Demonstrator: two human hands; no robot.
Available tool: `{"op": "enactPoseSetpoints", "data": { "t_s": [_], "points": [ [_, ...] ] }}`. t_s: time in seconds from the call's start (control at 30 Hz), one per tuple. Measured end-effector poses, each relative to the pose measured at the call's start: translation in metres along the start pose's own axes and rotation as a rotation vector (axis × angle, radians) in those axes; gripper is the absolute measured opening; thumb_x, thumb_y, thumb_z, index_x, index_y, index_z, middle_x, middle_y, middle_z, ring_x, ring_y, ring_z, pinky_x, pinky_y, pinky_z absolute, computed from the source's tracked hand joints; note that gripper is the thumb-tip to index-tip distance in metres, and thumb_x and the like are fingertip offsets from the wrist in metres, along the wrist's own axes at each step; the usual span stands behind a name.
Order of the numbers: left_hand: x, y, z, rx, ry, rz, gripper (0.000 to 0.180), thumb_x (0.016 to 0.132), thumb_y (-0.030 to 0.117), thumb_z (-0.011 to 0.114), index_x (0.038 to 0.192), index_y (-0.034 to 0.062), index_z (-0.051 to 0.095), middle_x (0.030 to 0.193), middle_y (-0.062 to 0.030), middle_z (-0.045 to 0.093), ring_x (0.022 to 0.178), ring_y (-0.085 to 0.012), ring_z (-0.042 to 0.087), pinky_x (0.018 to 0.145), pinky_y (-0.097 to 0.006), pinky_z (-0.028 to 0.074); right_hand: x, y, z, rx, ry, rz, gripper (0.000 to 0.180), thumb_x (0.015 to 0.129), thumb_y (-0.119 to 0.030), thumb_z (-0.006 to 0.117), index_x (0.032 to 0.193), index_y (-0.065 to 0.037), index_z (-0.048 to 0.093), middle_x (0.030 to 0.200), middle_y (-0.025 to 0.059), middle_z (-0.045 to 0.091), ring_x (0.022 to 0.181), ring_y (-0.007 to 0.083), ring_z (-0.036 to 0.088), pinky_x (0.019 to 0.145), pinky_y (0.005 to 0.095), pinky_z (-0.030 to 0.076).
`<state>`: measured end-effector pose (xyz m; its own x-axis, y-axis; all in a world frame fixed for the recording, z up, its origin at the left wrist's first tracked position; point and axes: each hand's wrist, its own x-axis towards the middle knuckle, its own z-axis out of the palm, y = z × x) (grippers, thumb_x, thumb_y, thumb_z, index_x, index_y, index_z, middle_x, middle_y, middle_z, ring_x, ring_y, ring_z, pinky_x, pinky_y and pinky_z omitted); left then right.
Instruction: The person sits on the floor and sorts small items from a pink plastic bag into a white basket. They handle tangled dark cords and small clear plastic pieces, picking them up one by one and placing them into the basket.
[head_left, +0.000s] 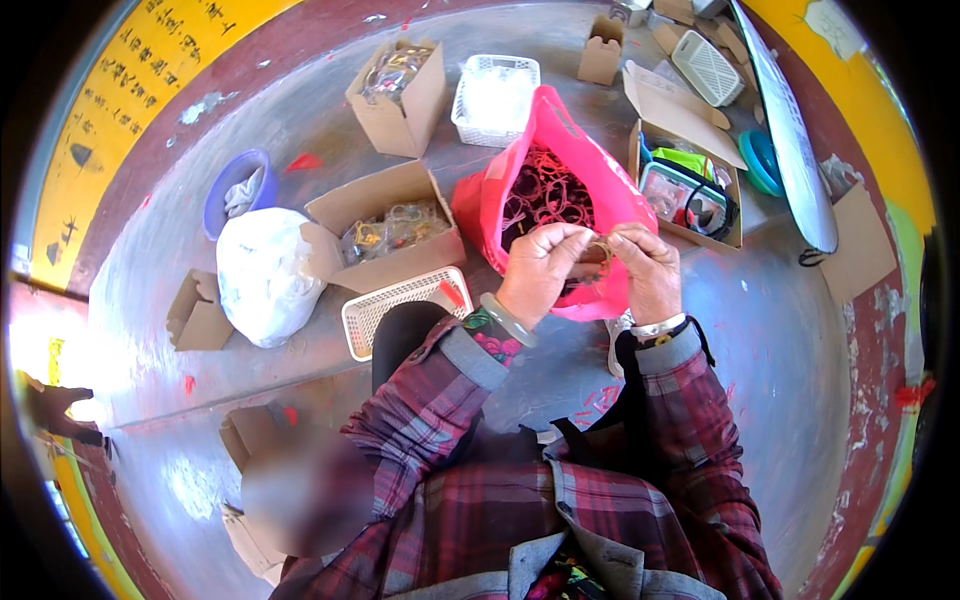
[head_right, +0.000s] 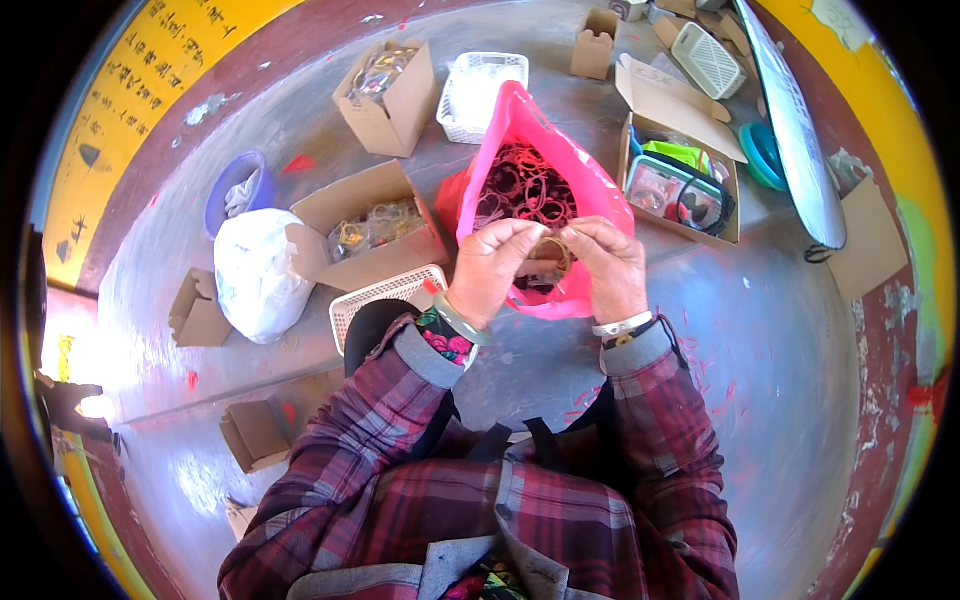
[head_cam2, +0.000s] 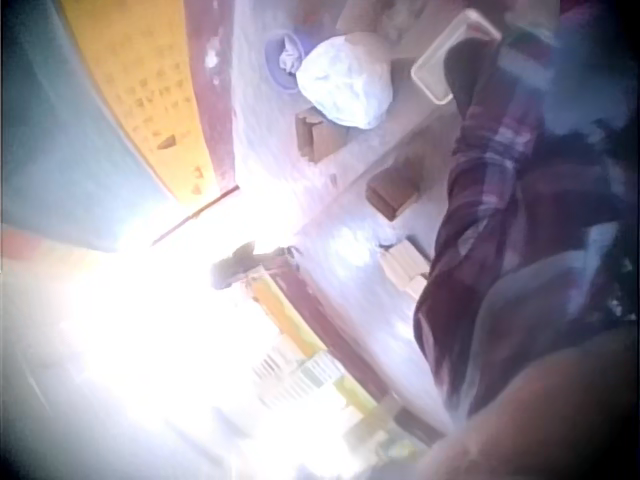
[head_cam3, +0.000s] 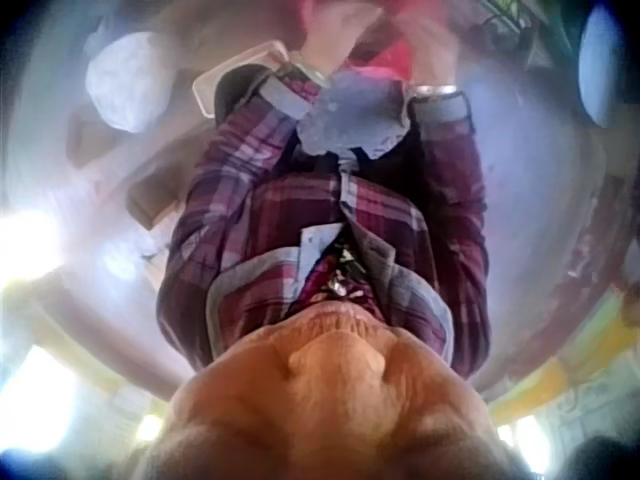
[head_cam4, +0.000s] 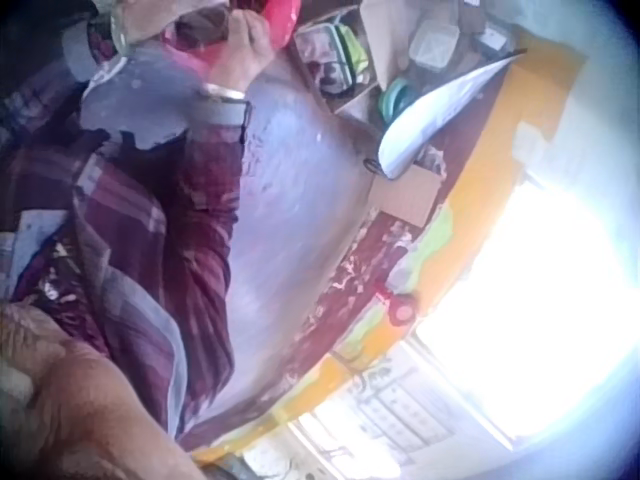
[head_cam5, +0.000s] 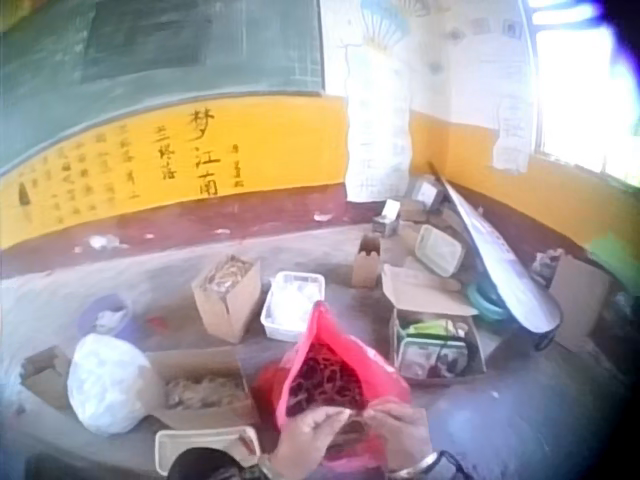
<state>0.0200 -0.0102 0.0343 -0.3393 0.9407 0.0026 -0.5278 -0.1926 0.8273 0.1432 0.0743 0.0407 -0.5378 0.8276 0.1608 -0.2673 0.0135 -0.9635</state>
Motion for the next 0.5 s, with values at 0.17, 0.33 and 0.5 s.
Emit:
{"op": "enactPoseSetpoints", "data": {
  "t_s": [0.17,0.33,0.5],
  "points": [
    [-0.006,-0.006,0.008,0.015,0.038,-0.014,0.015,0.086,0.01,0.057,0.092,-0.0037,0.058,0.083,-0.0096,0.063,0.074,-0.0149,0.063,0.066,-0.026,0.054,-0.006,-0.001,-0.003,0.024,0.045,-0.002,0.008,0.079,0.003,0.058,0.083,0.005,0.064,0.082,0.0068,0.06,0.076,0.0127,0.055,0.071,0.0247,0.043],
    [-0.025,-0.006,0.02,0.295,0.044,0.036,0.016,0.087,0.012,0.056,0.086,-0.0026,0.061,0.074,-0.0044,0.061,0.066,-0.0087,0.059,0.059,-0.023,0.051,-0.023,0.002,-0.018,0.15,0.007,0.041,0.01,0.083,0.0,0.055,0.088,0.004,0.062,0.086,0.009,0.06,0.076,0.0148,0.056,0.07,0.0264,0.044],
    [-0.058,-0.008,0.012,0.495,-0.011,0.143,0.016,0.087,0.012,0.055,0.095,-0.0016,0.06,0.074,-0.0097,0.063,0.063,-0.0127,0.063,0.056,-0.025,0.051,-0.038,0.018,-0.04,0.221,-0.116,0.049,0.01,0.084,-0.008,0.057,0.087,-0.001,0.064,0.092,0.0094,0.06,0.075,0.0184,0.057,0.065,0.0305,0.046]
  ]
}}
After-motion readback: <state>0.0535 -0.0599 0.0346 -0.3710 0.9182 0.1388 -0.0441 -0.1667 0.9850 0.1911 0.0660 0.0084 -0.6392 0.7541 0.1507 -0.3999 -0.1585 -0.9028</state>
